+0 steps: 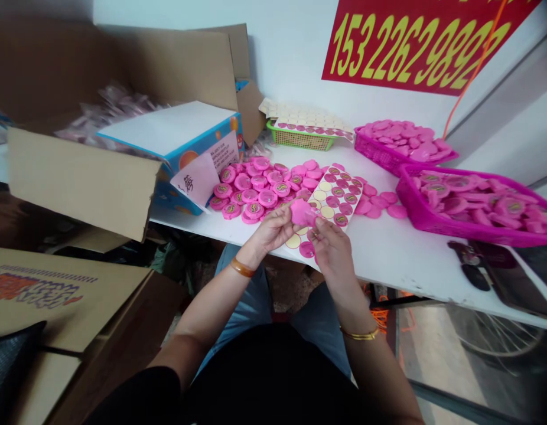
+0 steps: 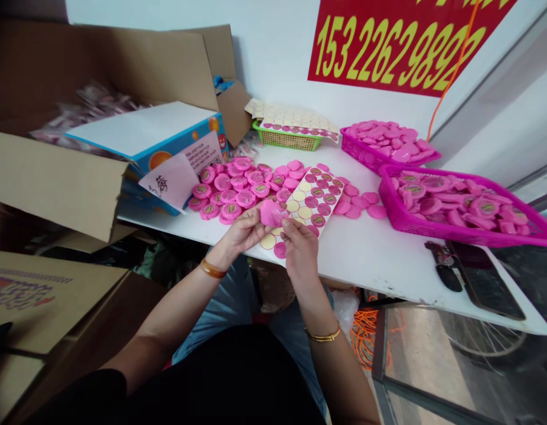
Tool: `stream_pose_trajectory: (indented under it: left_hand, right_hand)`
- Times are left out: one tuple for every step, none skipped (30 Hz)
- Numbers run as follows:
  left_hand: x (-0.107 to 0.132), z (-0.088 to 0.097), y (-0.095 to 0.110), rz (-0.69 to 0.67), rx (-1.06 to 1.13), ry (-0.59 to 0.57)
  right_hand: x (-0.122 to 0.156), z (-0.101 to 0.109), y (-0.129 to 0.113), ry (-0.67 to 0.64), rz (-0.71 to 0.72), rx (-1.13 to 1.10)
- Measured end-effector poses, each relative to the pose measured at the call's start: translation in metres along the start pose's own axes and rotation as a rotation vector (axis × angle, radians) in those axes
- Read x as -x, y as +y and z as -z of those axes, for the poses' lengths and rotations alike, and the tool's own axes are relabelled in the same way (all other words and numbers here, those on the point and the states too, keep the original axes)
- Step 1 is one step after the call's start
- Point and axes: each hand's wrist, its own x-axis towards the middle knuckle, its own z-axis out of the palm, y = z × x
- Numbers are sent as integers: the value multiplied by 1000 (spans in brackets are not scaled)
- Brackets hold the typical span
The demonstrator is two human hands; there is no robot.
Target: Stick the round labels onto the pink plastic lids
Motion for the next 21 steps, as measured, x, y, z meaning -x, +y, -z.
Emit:
stream_pose_trajectory:
  left_hand:
    - [0,0,-1,-12,-8,-16]
    - [0,0,-1,-25,-17,-35]
    - [0,0,-2,-35,-26,-56]
    - [0,-1,-2,-41,-35,-75]
    - [0,-2,-3,-41,-44,-90]
    - [0,-2,-3,-36,-52,-101]
    - [0,-3,-4,-30,-57,-108]
    - [0,-3,-4,-23,-58,-110]
    - [0,-3,-5,-20,-58,-106]
    - [0,-3,-6,-19,-58,-98]
    - [1,-3,-6,-20,-58,-90]
    - [1,-3,-7,-22,-59,-81]
    - [1,-4,-7,-24,-62,-71]
    - [1,-5,-8,-21,-66,-60]
    - [2,-6,-7,-16,-73,-46]
    - [3,-7,-7,-10,-79,-31]
    - [3,-8,-6,-5,-85,-18]
    - [4,-9,-6,-1,-91,-13]
    - [5,-10,-5,1,-95,-17]
    - [5,-11,-5,-2,-98,-29]
    - [6,-11,-5,-7,-100,-43]
  right_hand:
    - [0,-1,1,0,13,3]
    - [0,-3,3,2,28,1]
    - [-1,-4,4,7,44,-1]
    - [-1,-5,5,13,59,0]
    - [-1,-6,7,20,73,3]
    - [-1,-7,8,26,84,10]
    - [-1,-7,9,29,92,18]
    - [-2,-7,10,30,98,25]
    - [-2,-7,11,29,102,29]
    - [-2,-7,12,27,105,32]
    - [-2,-6,13,23,108,34]
    - [-2,-6,14,18,111,35]
    - [-2,-6,14,16,114,34]
    - [-3,-5,14,17,117,31]
    - [-3,-5,14,20,119,25]
    - [-3,-6,14,25,118,18]
    - [-3,-6,14,30,115,10]
    - [-3,-6,13,35,112,4]
    - [-2,-7,13,40,110,-1]
    - [-2,-7,13,45,110,-5]
    - [-2,-7,13,48,112,-7]
